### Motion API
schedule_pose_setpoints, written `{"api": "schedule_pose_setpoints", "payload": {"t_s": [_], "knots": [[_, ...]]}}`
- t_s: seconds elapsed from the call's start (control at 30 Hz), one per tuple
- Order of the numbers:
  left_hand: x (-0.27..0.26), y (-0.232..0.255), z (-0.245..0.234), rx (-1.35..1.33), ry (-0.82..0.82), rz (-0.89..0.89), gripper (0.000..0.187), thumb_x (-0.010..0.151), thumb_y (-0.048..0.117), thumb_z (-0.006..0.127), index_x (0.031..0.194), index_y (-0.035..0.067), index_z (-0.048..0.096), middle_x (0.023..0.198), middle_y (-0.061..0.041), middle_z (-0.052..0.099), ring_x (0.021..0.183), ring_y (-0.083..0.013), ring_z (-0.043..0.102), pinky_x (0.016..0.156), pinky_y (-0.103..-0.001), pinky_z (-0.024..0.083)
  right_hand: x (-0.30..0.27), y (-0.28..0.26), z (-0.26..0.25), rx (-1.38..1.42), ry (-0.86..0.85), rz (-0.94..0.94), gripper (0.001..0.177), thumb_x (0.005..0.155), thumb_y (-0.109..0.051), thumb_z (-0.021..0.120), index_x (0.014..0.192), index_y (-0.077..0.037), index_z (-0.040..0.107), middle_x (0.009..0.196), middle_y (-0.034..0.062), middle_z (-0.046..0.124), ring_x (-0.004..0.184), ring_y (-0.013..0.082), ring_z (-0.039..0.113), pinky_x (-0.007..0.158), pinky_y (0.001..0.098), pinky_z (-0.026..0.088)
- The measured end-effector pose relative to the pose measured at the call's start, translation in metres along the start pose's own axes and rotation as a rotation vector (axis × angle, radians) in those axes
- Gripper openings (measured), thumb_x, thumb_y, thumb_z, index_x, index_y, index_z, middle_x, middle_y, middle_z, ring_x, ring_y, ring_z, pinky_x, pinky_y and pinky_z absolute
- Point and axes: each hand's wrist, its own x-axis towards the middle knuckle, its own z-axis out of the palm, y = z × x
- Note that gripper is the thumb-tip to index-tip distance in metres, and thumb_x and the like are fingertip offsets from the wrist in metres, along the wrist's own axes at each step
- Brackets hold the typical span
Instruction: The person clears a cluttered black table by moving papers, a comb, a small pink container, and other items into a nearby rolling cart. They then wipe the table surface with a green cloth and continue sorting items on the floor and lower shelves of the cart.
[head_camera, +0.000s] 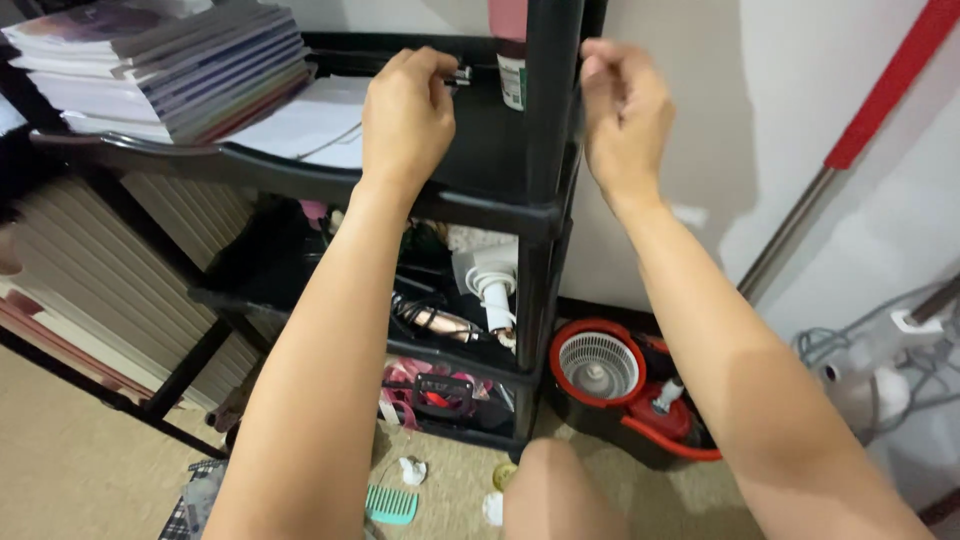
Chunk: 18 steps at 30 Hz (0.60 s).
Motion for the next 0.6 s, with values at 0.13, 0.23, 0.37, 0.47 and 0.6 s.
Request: {"api": "schedule_pose_setpoints", "payload": {"t_s": [0.13, 0.23, 0.37, 0.47, 0.6], "knots": [[-0.006, 0.004, -0.008, -0.059, 0.059, 0.052, 0.017, 0.094, -0.003, 0.062, 0.106, 0.004, 0.072, 0.099, -0.013, 0.073, 0.094, -0.0342, 0.071, 0.082, -0.042, 0.056, -0.013, -0.045, -0.015, -0.191, -0.003, -0.416, 0.021, 0.105, 0.005, 0.062, 0.125, -0.002, 0.065, 0.115, 0.0146, 0.063, 0.093, 0.0256, 0.065, 0.078, 0.0324, 0.053], [-0.026, 0.000, -0.022, -0.068, 0.068, 0.060, 0.020, 0.092, -0.003, 0.062, 0.109, 0.004, 0.071, 0.109, -0.014, 0.071, 0.106, -0.0361, 0.067, 0.093, -0.044, 0.054, -0.018, -0.072, -0.020, -0.334, 0.000, -0.633, 0.030, 0.103, 0.008, 0.066, 0.131, -0.004, 0.062, 0.119, 0.0140, 0.060, 0.105, 0.0318, 0.064, 0.089, 0.0377, 0.055], [-0.064, -0.014, -0.050, -0.019, 0.123, 0.069, 0.024, 0.095, -0.001, 0.064, 0.117, 0.005, 0.068, 0.134, -0.018, 0.062, 0.126, -0.0391, 0.057, 0.109, -0.046, 0.047, -0.031, -0.112, -0.005, -0.381, -0.132, -0.758, 0.037, 0.094, 0.006, 0.069, 0.129, -0.004, 0.065, 0.116, 0.0135, 0.059, 0.106, 0.0326, 0.061, 0.087, 0.0411, 0.054], [-0.091, -0.029, -0.075, 0.043, 0.211, 0.014, 0.029, 0.097, 0.001, 0.065, 0.126, 0.006, 0.067, 0.142, -0.018, 0.056, 0.131, -0.0397, 0.054, 0.114, -0.047, 0.043, -0.047, -0.134, 0.032, -0.384, -0.312, -0.753, 0.031, 0.096, 0.004, 0.070, 0.126, -0.003, 0.065, 0.115, 0.0100, 0.060, 0.106, 0.0296, 0.062, 0.086, 0.0389, 0.055], [-0.124, -0.058, -0.128, 0.104, 0.223, -0.038, 0.032, 0.099, 0.001, 0.066, 0.130, 0.007, 0.064, 0.145, -0.019, 0.054, 0.135, -0.0400, 0.052, 0.117, -0.045, 0.042, -0.065, -0.148, 0.079, -0.347, -0.418, -0.746, 0.027, 0.096, -0.002, 0.072, 0.122, -0.003, 0.066, 0.118, 0.0091, 0.061, 0.114, 0.0305, 0.063, 0.088, 0.0398, 0.056]]}}
